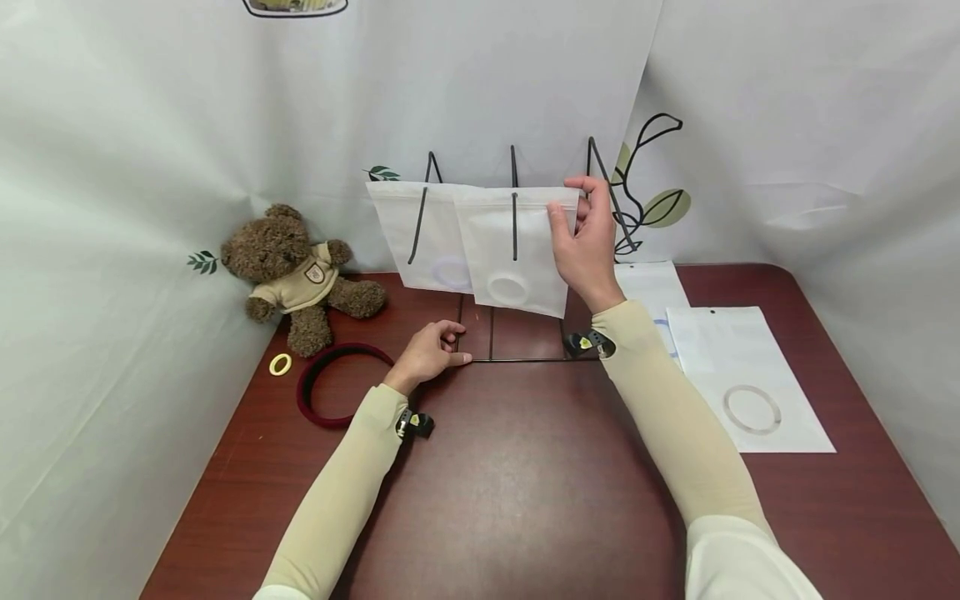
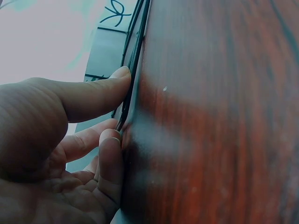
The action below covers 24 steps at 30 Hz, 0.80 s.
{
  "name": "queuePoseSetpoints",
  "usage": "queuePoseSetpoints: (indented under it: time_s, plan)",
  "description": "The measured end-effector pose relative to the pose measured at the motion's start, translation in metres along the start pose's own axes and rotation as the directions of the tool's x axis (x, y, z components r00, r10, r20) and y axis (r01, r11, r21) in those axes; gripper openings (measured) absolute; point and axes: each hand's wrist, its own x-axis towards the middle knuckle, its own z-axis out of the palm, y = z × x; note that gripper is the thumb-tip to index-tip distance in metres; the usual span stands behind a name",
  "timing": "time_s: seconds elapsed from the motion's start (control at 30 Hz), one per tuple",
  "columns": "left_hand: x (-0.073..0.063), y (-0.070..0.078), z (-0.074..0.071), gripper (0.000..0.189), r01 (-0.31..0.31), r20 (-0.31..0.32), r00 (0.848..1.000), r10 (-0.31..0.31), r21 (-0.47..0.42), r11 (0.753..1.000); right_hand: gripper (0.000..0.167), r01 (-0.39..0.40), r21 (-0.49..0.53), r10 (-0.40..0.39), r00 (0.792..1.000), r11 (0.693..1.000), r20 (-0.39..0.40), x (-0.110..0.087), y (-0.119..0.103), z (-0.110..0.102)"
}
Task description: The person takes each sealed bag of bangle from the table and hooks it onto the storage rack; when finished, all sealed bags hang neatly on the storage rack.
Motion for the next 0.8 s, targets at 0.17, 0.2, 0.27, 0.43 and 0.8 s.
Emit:
queuePoseSetpoints:
  time_s: [0.17,0.2,0.27,0.43,0.8]
  plan:
    - [-0.001,0.002,-0.001,0.053,0.003,0.000,1.000,-0.003,0.008,1.000,0.035,-0.037,0.020,0.037,0.999,0.999,0.015,-0.002,0.001,-0.004]
    - [-0.001,0.002,0.000,0.053,0.004,-0.001,1.000,-0.004,0.008,1.000,0.036,-0.038,0.016,0.038,0.999,0.999,0.020,-0.003,0.002,-0.005]
    - [-0.001,0.001,0.000,0.053,0.006,-0.003,1.000,-0.006,0.009,1.000,0.037,-0.047,0.013,0.046,0.998,0.999,0.034,-0.004,0.005,-0.008]
    - [0.001,0.001,0.000,0.053,0.001,0.000,1.000,-0.001,0.009,1.000,0.032,-0.067,-0.057,0.068,0.997,0.996,0.027,-0.010,0.012,-0.015]
    - [0.003,0.001,0.002,0.052,-0.005,-0.005,1.000,0.005,0.013,1.000,0.023,-0.132,-0.198,0.139,0.990,0.971,0.022,-0.028,0.042,-0.062]
